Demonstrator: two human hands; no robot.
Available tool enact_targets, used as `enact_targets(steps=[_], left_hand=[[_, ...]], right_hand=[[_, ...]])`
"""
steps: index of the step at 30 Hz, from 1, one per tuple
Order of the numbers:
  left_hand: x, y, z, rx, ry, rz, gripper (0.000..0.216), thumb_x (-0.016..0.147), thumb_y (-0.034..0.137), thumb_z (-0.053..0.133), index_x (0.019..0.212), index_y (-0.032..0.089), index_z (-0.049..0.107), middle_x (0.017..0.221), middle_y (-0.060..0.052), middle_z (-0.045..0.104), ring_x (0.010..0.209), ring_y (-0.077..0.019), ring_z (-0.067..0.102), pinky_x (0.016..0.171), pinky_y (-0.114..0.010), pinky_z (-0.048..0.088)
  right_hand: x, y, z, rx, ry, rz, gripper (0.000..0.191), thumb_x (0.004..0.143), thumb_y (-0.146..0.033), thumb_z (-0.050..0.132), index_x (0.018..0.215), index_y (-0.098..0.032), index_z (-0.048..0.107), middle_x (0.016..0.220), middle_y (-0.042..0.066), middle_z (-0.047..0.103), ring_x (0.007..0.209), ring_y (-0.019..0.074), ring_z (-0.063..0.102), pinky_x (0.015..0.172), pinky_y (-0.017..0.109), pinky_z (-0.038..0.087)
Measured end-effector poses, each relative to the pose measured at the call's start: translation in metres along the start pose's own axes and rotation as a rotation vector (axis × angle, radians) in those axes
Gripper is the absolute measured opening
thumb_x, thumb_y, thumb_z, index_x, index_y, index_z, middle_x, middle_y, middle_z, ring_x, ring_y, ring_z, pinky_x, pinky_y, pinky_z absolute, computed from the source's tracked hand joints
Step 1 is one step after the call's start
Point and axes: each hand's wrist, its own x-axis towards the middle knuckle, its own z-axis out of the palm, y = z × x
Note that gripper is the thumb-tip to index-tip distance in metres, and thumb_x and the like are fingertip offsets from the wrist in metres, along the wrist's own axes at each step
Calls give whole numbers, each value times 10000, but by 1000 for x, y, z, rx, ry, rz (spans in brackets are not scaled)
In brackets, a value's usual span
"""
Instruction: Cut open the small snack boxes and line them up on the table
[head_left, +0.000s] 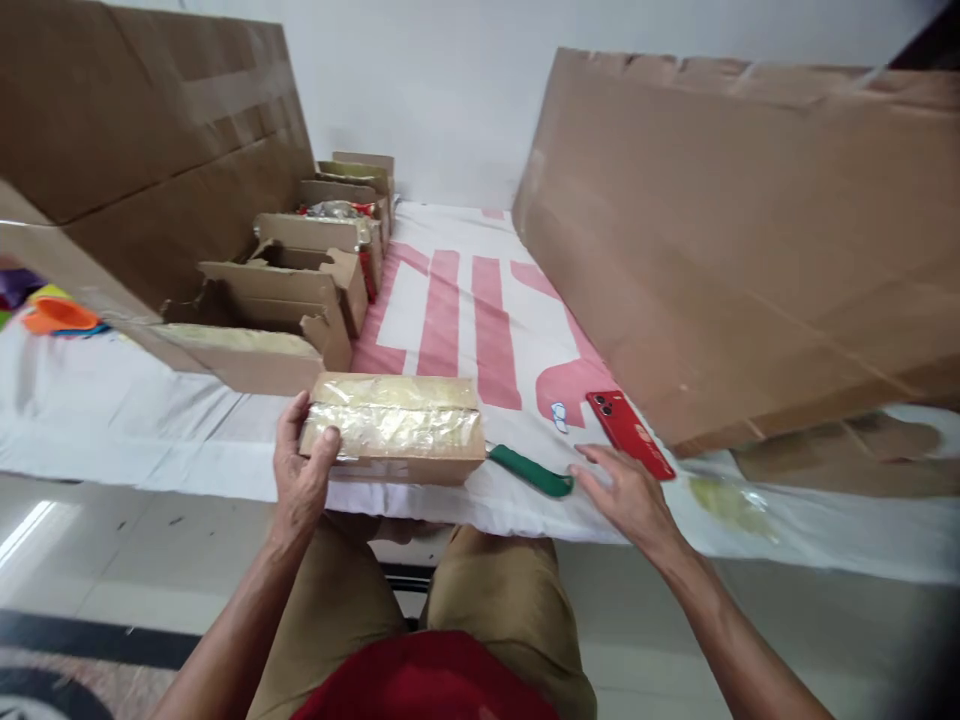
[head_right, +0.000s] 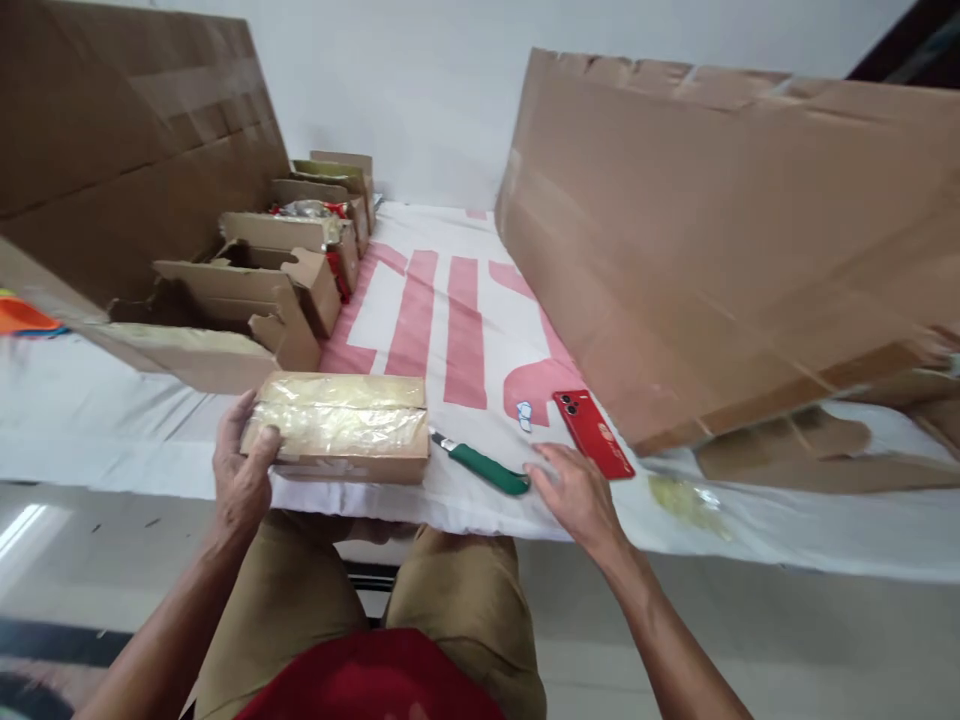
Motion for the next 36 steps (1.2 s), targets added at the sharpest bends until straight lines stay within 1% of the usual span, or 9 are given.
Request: enact_targets(steps=[3,8,13,16,19,23,28,31,36], left_hand=[[6,-7,-1,-157,-49,21,615,885,548,680,1394,217,588,1439,-130,609,1352,-314,566,1168,-460,436],[22,-10,-8,-207,-172,54,640,894,518,666,1452,230,545,1538,-140,541,1417,-329,523,1187,-488,419],[28,-3,-6,-151,-318,133,669,885,453,650,1498,227,508,1640,-132,434,1536,-342,378,1271,-510,292],[29,-1,-2,-151,-370,133,681,859,384,626,1511,237,496,1680,-109,381,1582,-337,291,1299,-521,221],[32,0,0,-144,-444,69,729,790,333,638,1503,246,513,1718,-88,314,1608,-358,214,1304,-548,187],[38,-1,3,-183,-477,-50,684,782,352,634,1452,233,568,1721,-89,306,1615,-363,195,1305,-546,179],[36,-5,8,-243,-439,-120,633,793,334,608,1410,195,587,1682,-114,383,1596,-340,270,1309,-519,189],[32,-8,12,-246,-407,-113,674,719,248,585,1391,206,598,1672,-86,408,1592,-335,281,1311,-518,200],[31,-12,15,-263,-390,-109,737,647,194,542,1382,201,600,1659,-76,427,1593,-329,281,1315,-517,205]], right_hand=[[-4,-25,28,-10,12,-180,424,973,-482,510,1187,-174,707,1179,150,759,1096,313,699,943,442,537],[7,-51,44,-1,-49,-157,370,935,-445,482,1075,-181,700,1098,175,766,1014,344,713,866,469,549],[15,-43,4,128,-129,222,433,868,-602,520,1107,-265,653,958,97,768,730,319,717,693,468,586],[27,-41,-34,261,-54,297,505,822,-653,587,1213,-335,621,1101,96,769,961,382,746,804,518,612],[48,-66,-71,329,-55,205,521,791,-632,680,1241,-372,643,1246,85,754,1148,403,708,929,512,603],[81,-138,-98,307,-263,-119,388,932,-595,552,1139,-329,743,1082,48,802,953,321,765,799,408,641],[114,-215,-90,168,-328,-481,406,1030,-467,414,1202,-286,734,1111,42,807,961,276,773,752,376,612],[125,-234,-78,56,-326,-599,401,1036,-431,395,1181,-259,727,1119,46,806,978,273,767,733,368,587],[130,-248,-64,-139,-255,-702,353,1036,-309,380,1109,-212,712,966,52,811,802,225,751,598,307,485]])
